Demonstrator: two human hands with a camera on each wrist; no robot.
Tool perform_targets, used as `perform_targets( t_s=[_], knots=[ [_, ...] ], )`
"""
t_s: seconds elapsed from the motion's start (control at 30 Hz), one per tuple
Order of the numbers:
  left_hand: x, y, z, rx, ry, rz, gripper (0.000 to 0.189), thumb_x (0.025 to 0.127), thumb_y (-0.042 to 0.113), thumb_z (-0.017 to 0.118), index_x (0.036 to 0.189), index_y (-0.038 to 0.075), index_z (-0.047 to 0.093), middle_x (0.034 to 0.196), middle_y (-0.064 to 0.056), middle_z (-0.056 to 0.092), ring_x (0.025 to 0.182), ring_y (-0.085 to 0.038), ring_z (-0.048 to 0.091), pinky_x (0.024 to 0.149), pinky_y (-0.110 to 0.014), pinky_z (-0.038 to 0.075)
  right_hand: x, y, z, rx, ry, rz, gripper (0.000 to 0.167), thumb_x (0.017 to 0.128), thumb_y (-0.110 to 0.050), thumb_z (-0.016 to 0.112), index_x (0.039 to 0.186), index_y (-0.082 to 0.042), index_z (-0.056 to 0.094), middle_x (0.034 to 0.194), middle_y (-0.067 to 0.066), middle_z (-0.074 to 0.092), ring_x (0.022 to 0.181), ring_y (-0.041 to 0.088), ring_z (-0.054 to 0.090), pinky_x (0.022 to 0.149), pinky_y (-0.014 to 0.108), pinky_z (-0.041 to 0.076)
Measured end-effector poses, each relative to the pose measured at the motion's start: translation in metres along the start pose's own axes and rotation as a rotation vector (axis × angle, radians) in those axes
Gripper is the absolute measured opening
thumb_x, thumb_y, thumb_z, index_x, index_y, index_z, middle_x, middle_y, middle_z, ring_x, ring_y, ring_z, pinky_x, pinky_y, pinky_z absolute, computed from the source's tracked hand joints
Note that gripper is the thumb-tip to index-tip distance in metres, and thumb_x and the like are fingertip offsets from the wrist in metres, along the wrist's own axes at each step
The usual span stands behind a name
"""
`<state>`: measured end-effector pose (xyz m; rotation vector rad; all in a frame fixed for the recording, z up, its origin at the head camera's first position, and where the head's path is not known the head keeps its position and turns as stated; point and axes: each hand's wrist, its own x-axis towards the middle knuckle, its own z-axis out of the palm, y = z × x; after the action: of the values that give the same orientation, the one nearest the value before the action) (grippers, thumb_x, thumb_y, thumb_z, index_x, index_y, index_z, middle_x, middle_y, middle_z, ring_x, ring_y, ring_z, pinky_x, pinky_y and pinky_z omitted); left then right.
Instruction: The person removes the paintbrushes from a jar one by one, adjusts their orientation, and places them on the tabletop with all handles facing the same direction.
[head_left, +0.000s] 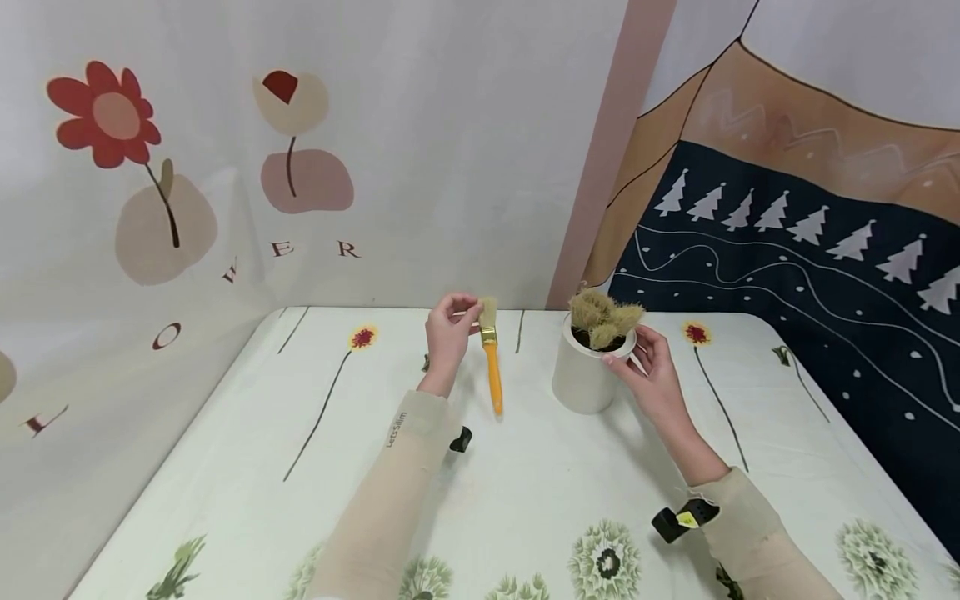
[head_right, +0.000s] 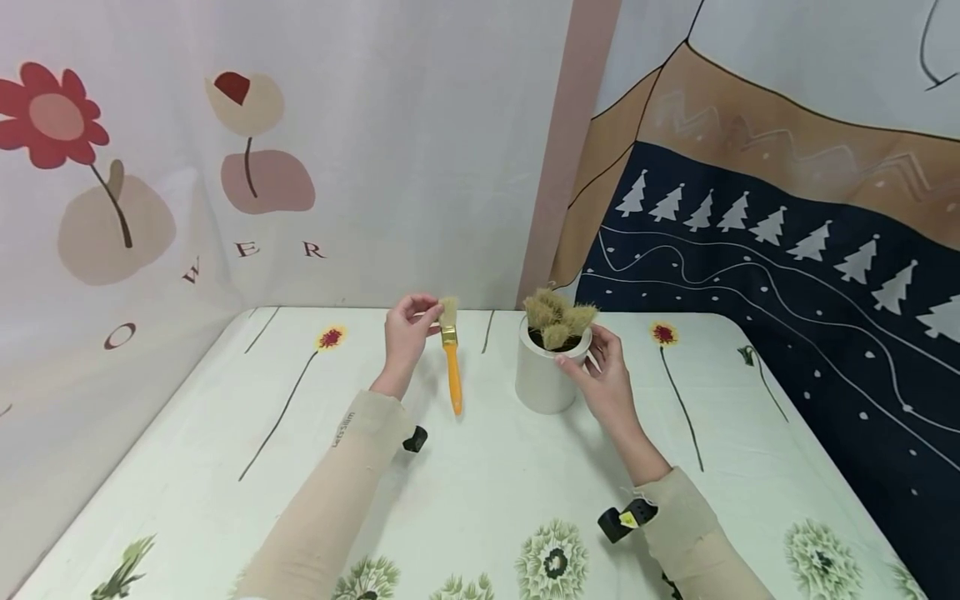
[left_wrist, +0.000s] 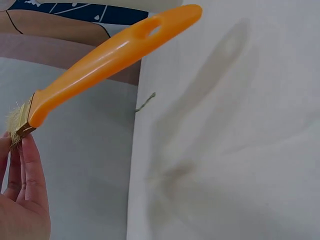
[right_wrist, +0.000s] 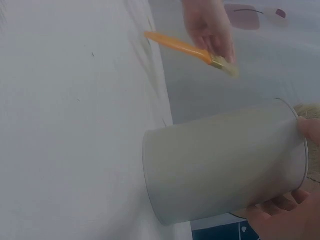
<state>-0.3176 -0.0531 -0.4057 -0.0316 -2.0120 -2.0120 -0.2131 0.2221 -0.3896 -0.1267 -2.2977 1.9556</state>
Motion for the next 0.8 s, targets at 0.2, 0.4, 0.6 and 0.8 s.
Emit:
perform_targets(
  t_s=[0.2, 0.4, 0.6, 0.8],
  knots=[
    [-0.001, -0.009, 0.001, 0.025, 0.001, -0.038, 0.016, 0.092, 0.007, 0.071, 0.105, 0.000, 0.067, 0.103, -0.015, 0.070, 0.079, -0.010, 0.067, 0.077, -0.038, 0.064, 0.000, 0.000, 0.001, -0.016, 0.007, -0.011, 0.081, 0.096, -0.015, 0.066, 0.157, -0.004, 0.012, 0.166, 0.016, 0.018, 0.154, 0.030, 0.021, 0.126, 0.047, 0.023],
    [-0.001, -0.016, 0.003, 0.033, -0.010, -0.093, 0.014, 0.092, 0.007, 0.071, 0.104, 0.000, 0.068, 0.102, -0.015, 0.071, 0.082, -0.011, 0.068, 0.072, -0.030, 0.064, 0.001, 0.000, 0.001, -0.013, 0.009, -0.010, 0.080, 0.096, -0.015, 0.066, 0.156, -0.005, 0.013, 0.166, 0.016, 0.019, 0.154, 0.028, 0.022, 0.127, 0.045, 0.024],
    [0.000, -0.022, 0.006, 0.079, -0.042, -0.141, 0.013, 0.093, 0.009, 0.070, 0.104, 0.003, 0.068, 0.106, -0.016, 0.071, 0.090, -0.022, 0.071, 0.074, -0.030, 0.064, 0.000, 0.000, 0.000, -0.003, 0.007, 0.002, 0.081, 0.097, -0.014, 0.065, 0.157, -0.007, 0.012, 0.166, 0.014, 0.017, 0.154, 0.026, 0.021, 0.127, 0.044, 0.023],
    [0.001, -0.026, 0.007, 0.080, -0.062, -0.177, 0.008, 0.093, 0.005, 0.069, 0.100, 0.003, 0.068, 0.098, -0.013, 0.071, 0.084, -0.019, 0.072, 0.072, -0.027, 0.063, 0.000, -0.001, 0.001, -0.002, 0.009, -0.012, 0.079, 0.097, -0.014, 0.065, 0.157, -0.005, 0.013, 0.166, 0.016, 0.018, 0.154, 0.028, 0.021, 0.127, 0.045, 0.023]
  ],
)
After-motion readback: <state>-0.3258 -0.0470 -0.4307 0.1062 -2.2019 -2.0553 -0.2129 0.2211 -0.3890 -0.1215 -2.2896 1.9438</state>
